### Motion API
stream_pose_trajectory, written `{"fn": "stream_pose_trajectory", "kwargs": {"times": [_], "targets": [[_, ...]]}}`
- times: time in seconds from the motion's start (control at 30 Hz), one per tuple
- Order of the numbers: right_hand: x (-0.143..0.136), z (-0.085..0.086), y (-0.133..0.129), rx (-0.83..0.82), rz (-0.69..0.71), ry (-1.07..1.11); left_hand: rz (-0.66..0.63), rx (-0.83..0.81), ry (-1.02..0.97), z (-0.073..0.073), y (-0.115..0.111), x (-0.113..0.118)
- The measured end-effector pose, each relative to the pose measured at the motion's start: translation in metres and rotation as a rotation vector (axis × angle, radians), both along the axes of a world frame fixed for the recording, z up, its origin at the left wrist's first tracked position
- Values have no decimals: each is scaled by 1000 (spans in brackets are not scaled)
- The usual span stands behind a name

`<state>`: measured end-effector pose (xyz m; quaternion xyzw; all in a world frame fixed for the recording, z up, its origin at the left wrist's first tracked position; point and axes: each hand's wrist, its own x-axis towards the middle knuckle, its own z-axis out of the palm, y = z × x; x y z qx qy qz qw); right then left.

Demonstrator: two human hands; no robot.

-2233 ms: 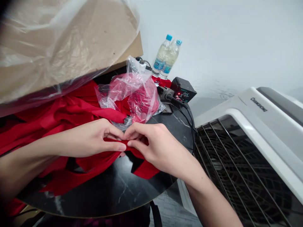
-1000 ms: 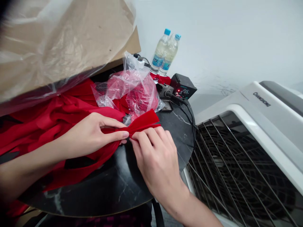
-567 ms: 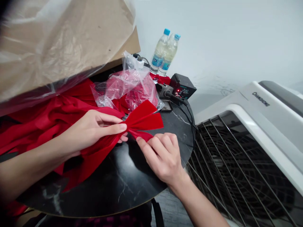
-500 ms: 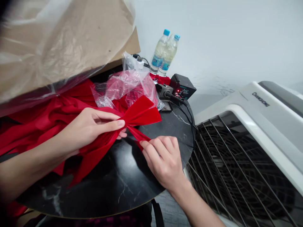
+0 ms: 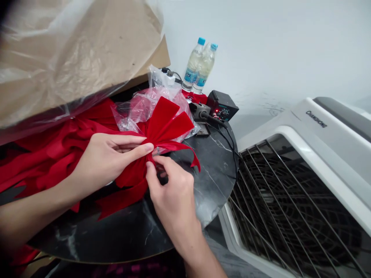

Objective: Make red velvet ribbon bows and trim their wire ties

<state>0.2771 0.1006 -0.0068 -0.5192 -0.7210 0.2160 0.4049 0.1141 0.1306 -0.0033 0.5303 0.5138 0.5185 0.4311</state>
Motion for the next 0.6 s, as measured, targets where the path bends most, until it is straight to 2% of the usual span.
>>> {"fn": "stream_pose_trajectory", "kwargs": {"times": [0.07,0.27,0.37,0.5,0.6], "targets": [[-3,-2,4,-50,12,57,-11,18,1,-1,1,-2],[19,0,12,-439,155,424,-111,-90,-113,5,5,-7],[27,-3,12,-578,183,529,-162,-120,-87,9,2,-7],[39,-6,-1,-762,246,516,-154,-121,-92,10,2,-6],[60,-6,-14,-895,347,341,-162,-134,-172,9,3,-8]]}}
